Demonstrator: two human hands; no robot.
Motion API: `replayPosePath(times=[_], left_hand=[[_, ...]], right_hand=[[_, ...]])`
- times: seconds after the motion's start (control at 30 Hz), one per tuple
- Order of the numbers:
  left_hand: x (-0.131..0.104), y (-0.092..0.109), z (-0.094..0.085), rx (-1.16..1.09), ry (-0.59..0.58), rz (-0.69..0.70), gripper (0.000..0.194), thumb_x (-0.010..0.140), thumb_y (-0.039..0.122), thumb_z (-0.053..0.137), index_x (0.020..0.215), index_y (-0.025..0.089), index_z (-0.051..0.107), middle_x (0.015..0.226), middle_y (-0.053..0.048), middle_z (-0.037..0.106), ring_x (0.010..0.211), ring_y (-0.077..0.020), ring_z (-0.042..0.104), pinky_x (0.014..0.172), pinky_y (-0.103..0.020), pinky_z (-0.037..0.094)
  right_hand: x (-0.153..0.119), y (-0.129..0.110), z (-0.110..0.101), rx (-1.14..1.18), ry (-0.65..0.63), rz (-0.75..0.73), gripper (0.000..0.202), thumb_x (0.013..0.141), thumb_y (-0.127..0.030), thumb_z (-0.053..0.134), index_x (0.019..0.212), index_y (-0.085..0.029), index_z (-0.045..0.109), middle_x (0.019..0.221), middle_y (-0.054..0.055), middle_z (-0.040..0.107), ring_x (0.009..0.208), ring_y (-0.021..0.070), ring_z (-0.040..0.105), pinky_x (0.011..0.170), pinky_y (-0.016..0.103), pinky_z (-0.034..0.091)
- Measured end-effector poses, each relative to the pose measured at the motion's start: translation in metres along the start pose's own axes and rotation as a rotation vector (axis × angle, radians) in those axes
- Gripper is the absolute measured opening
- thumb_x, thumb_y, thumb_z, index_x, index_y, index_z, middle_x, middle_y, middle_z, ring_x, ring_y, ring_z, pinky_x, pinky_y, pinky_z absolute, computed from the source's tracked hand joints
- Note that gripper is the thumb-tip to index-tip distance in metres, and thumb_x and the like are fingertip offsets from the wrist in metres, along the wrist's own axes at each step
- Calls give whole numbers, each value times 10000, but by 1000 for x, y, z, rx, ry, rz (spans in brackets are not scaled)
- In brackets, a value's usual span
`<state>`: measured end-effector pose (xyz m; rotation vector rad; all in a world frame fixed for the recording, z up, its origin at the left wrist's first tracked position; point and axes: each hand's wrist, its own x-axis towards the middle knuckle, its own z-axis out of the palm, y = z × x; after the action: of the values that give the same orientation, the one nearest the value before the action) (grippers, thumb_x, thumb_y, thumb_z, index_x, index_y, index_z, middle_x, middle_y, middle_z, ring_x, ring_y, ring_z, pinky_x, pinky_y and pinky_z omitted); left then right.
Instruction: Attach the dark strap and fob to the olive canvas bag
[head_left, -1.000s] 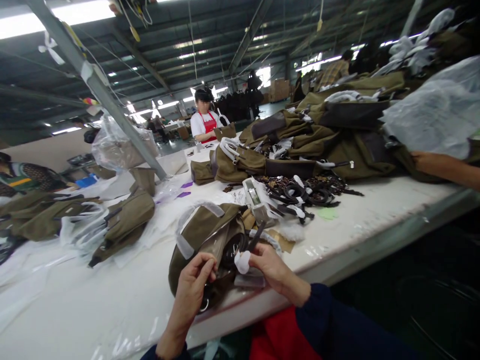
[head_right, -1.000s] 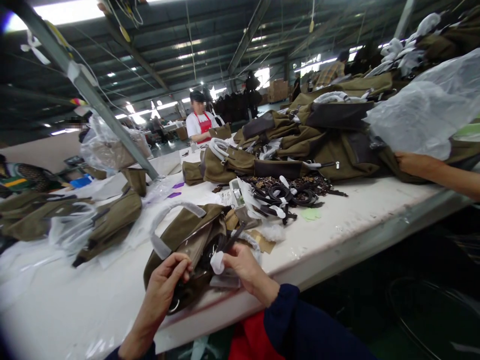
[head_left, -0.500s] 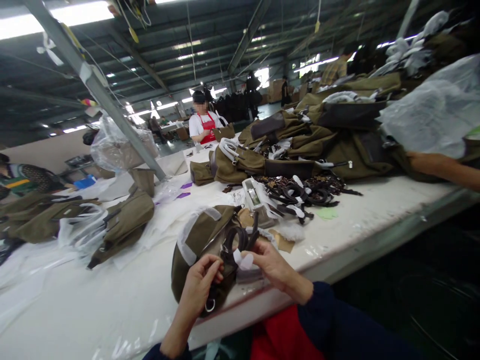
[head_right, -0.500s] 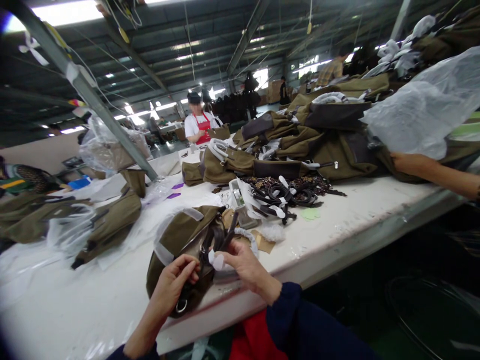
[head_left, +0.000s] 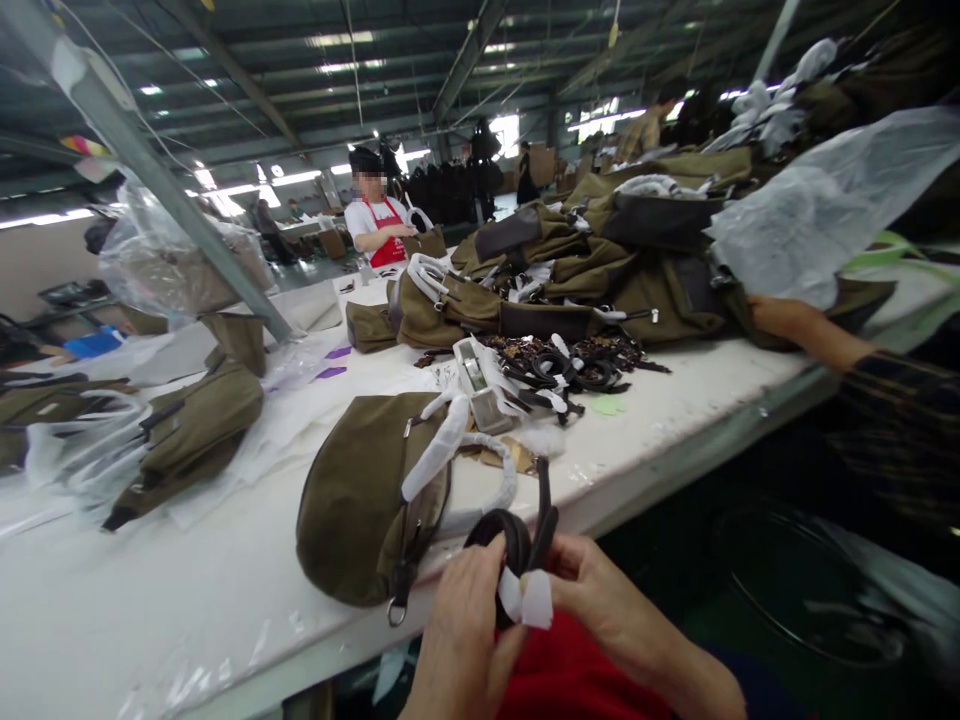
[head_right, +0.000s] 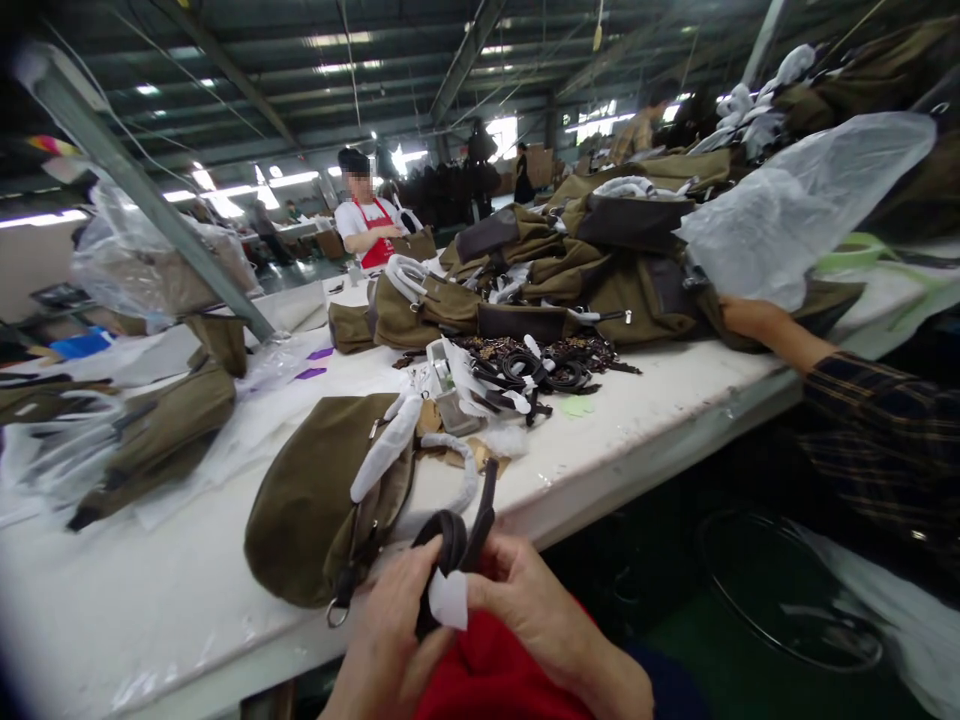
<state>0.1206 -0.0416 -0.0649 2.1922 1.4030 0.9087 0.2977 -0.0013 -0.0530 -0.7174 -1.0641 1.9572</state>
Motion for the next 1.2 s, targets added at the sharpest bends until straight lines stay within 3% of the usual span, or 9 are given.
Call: replayPosePath(times=[0.13, 0.27, 0.37, 0.5, 0.67, 0.8, 0.93, 1.03, 1.2], left_hand=[[-18, 5, 20, -321, -61, -245, 318, 835, 186, 590, 1144, 195, 668, 968, -100, 705, 877, -271, 628, 772, -350, 491], [-28, 17, 25, -519, -126, -472, 247, 924, 330, 537, 1027, 154, 676, 686, -13, 593, 577, -152, 503, 568, -250, 399], [-29, 27, 26, -616, -211, -452, 201, 912, 298, 541, 955, 145, 665, 686, 1, 570, 553, -125, 443, 553, -237, 369], [-22, 40, 22, -704, -286, -390, 130, 843, 218, 591, 894, 153, 692, 748, -18, 607, 709, -173, 505, 681, -257, 416], [-21, 52, 11, -810, -312, -484, 215, 804, 244, 671, 1009, 177, 675, 867, -11, 602, 830, -183, 502, 769, -260, 403], [-31, 47, 12, -987, -477, -455, 348, 808, 393, 704, 1056, 155, 649, 845, -7, 562, 721, -134, 443, 654, -235, 369], [-36, 39, 19, -1103, -532, -508, 704, 878, 638, 515, 1400, 172, 436, 711, 4, 583, 470, -74, 369, 433, -194, 247], [-30, 38, 17, -1031, -561, -552, 674, 967, 638, 236, 1345, 145, 497, 621, -17, 598, 366, -65, 311, 354, -201, 162], [-25, 40, 15, -1117, -602, -594, 490, 991, 523, 374, 1164, 126, 604, 573, -6, 578, 366, -57, 373, 383, -171, 226]], right_hand=[[-26, -1, -14, -279, -77, 97, 292, 882, -411, 663, 933, -126, 704, 821, 41, 676, 740, 160, 594, 693, 264, 473], [-52, -12, -29, -630, 91, 5, 422, 956, -492, 520, 735, -143, 610, 661, 6, 574, 605, 121, 489, 581, 242, 396], [-61, -28, -23, -890, 146, -155, 336, 943, -481, 555, 883, -166, 655, 772, 21, 607, 692, 141, 505, 641, 253, 394], [-55, -40, 0, -1198, -112, -254, 263, 872, -451, 677, 860, -190, 698, 810, 26, 617, 768, 161, 508, 701, 271, 370], [-40, -36, 0, -1004, -143, -273, 324, 980, -288, 533, 685, -159, 570, 709, -22, 513, 687, 107, 463, 651, 245, 328], [-32, -28, -17, -741, -111, -134, 361, 943, -293, 562, 625, -155, 462, 661, -37, 413, 631, 97, 386, 599, 244, 304], [-31, -20, -20, -522, -167, 52, 302, 928, -342, 566, 704, -139, 548, 671, -30, 456, 616, 94, 379, 559, 230, 299], [-33, -19, -18, -494, -158, 72, 298, 919, -353, 575, 716, -134, 576, 665, -27, 483, 609, 90, 396, 548, 218, 305], [-28, -14, -19, -380, -104, 159, 342, 885, -411, 596, 667, -150, 562, 528, -40, 485, 458, 77, 412, 452, 205, 309]])
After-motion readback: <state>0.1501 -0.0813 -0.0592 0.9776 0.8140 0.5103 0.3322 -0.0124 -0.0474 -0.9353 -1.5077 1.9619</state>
